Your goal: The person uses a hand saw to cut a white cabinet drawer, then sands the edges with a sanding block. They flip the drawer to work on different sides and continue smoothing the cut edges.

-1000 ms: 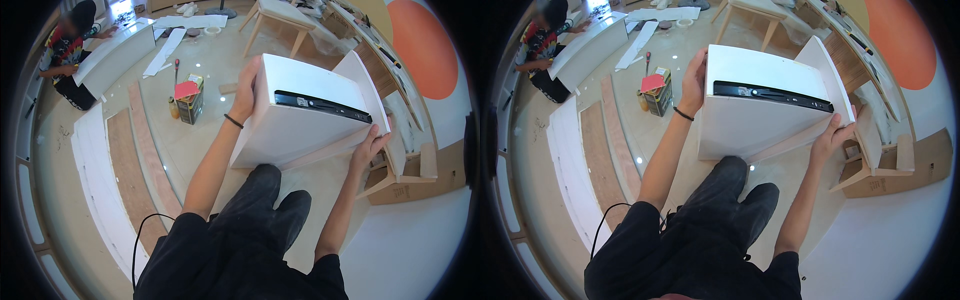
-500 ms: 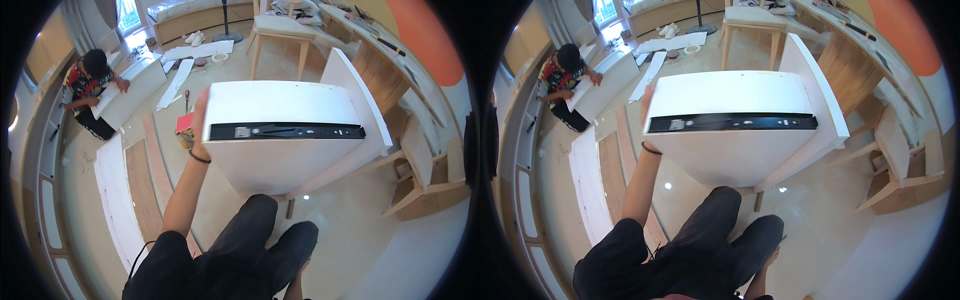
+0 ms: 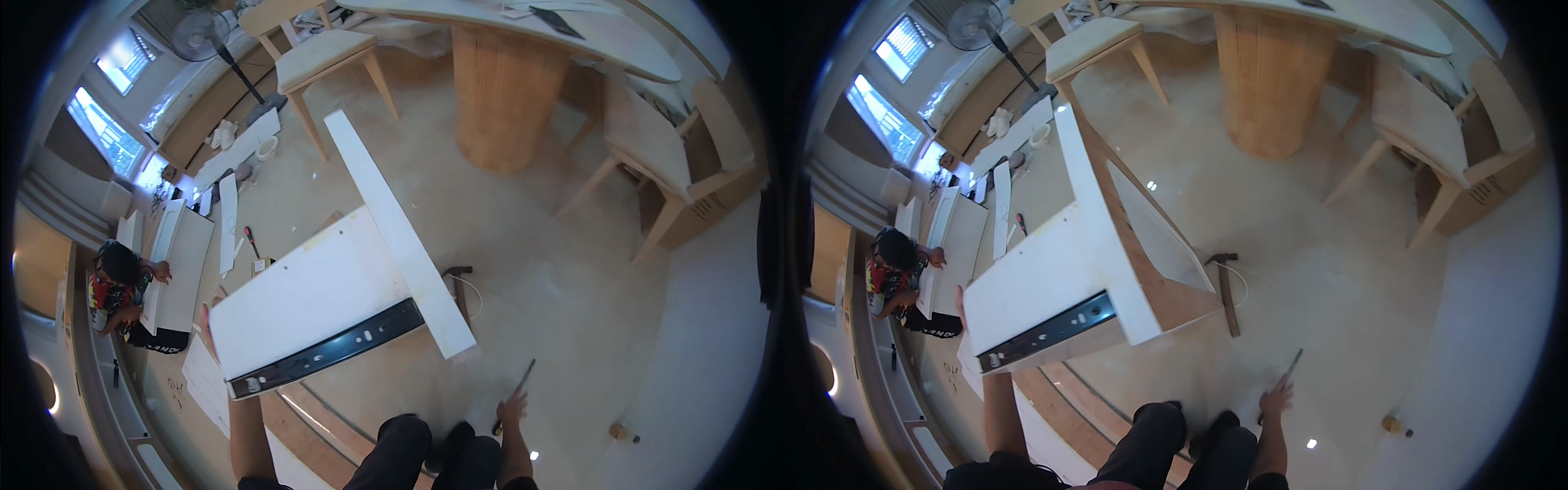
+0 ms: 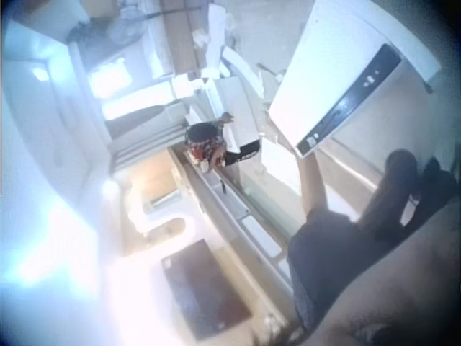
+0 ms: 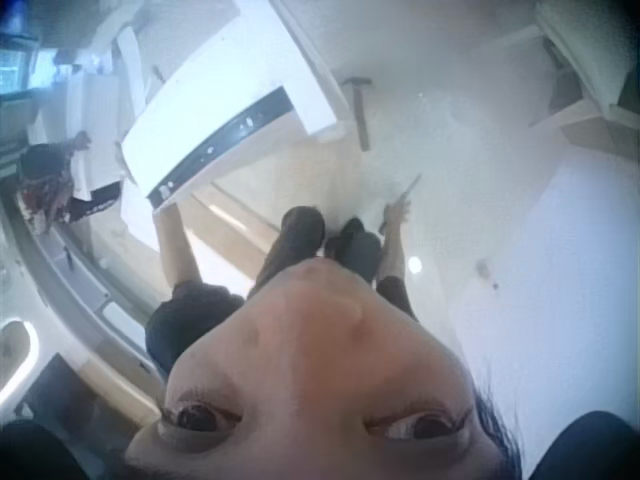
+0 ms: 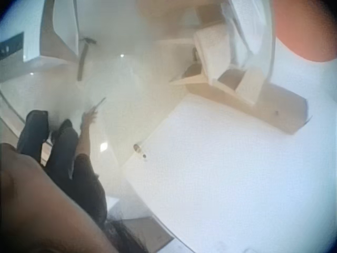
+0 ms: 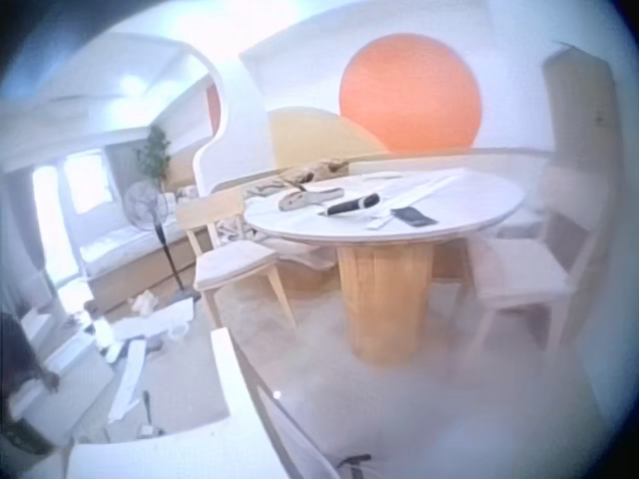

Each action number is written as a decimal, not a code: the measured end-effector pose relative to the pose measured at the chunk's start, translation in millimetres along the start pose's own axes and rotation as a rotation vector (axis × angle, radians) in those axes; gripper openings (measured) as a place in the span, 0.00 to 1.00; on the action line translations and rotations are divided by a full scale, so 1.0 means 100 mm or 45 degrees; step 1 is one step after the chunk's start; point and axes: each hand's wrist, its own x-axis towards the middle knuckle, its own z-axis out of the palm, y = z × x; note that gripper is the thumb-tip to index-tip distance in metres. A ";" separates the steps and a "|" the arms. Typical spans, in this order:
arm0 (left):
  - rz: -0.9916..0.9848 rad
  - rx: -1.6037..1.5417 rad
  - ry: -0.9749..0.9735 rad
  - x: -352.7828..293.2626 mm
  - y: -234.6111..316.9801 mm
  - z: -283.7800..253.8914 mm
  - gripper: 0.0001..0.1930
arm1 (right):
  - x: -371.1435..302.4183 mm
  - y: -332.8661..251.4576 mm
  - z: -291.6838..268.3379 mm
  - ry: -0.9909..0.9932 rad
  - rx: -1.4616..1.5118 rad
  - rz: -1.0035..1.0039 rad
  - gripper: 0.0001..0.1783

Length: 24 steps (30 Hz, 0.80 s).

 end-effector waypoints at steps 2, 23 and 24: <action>-0.129 -0.142 -0.531 -0.02 0.03 0.04 0.25 | -0.16 -0.51 -0.72 0.333 0.073 -0.259 0.51; -0.032 0.812 0.543 -1.02 0.54 0.83 0.14 | -1.36 -6.55 -6.85 1.090 -0.619 -1.257 0.30; 0.031 0.804 0.526 -1.05 0.54 0.81 0.13 | -1.34 -6.53 -6.84 1.113 -0.697 -1.136 0.28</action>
